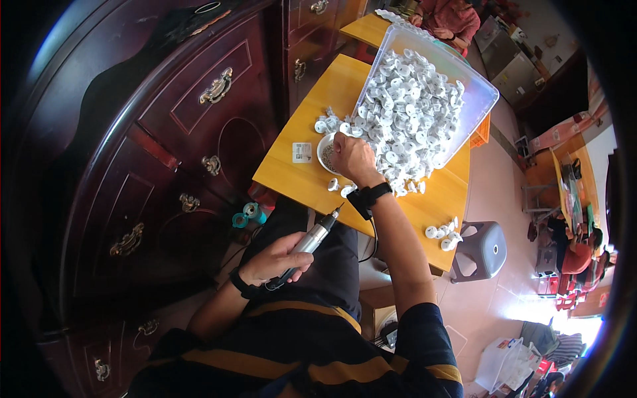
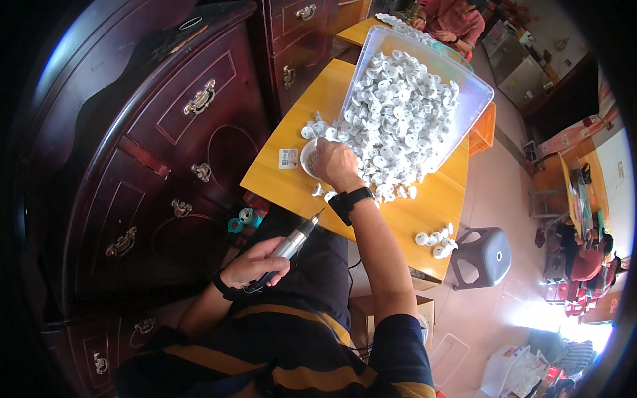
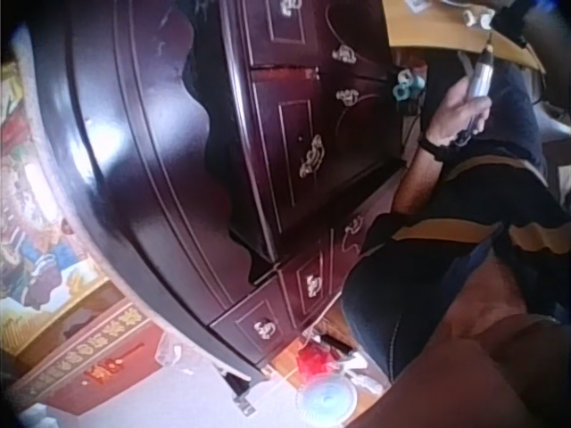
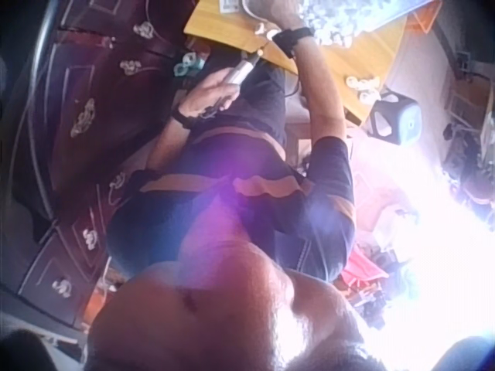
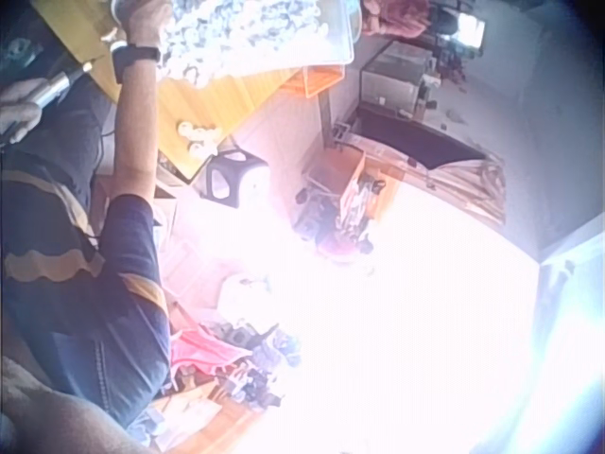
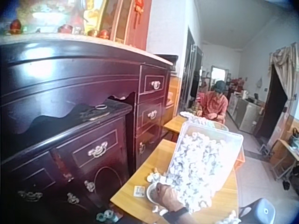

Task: Assembling small white plastic components using an electric screwdriver at a workstation.

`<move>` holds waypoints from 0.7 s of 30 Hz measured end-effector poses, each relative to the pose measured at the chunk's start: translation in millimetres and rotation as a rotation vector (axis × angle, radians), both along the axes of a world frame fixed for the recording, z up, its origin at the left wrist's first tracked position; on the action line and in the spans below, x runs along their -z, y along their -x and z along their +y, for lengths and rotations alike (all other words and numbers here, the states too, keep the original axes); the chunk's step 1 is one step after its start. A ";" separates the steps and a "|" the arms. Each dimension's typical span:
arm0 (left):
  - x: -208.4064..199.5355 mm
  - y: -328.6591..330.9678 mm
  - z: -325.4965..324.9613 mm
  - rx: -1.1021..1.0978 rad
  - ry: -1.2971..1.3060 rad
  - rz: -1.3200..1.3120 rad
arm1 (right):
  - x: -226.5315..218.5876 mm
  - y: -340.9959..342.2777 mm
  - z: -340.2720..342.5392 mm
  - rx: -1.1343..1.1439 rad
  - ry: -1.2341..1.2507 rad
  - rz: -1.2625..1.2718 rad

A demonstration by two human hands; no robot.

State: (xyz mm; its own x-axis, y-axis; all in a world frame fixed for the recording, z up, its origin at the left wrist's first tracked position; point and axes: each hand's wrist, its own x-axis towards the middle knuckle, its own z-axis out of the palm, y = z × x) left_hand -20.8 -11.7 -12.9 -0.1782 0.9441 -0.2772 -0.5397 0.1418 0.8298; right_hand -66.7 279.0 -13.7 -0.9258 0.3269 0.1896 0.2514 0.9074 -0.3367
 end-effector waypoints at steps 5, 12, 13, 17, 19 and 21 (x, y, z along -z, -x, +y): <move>-1.9 1.3 0.0 -0.004 0.013 0.002 | 1.6 -6.8 3.3 0.007 0.070 0.097; -12.6 0.4 2.5 -0.045 0.012 0.029 | -0.4 -54.9 11.6 -0.008 0.680 0.314; -12.5 0.8 1.8 -0.055 -0.001 0.037 | -5.4 -67.3 9.2 0.004 0.882 0.291; -11.3 -1.7 4.5 -0.001 -0.026 0.011 | -4.3 -119.7 -3.2 0.077 1.400 0.324; -12.8 -4.9 7.7 0.021 -0.024 0.023 | 10.1 -136.3 -7.0 0.059 1.593 0.359; -15.1 -9.2 12.2 0.047 -0.021 0.035 | 18.0 -149.5 -10.9 0.042 1.685 0.376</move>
State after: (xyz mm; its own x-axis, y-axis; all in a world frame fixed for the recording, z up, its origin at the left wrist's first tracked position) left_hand -11.6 0.5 2.2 -0.1428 0.9573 -0.2513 -0.5038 0.1482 0.8510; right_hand 82.7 268.0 -31.7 -0.9009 0.3982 -0.1726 -0.0453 -0.4817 -0.8752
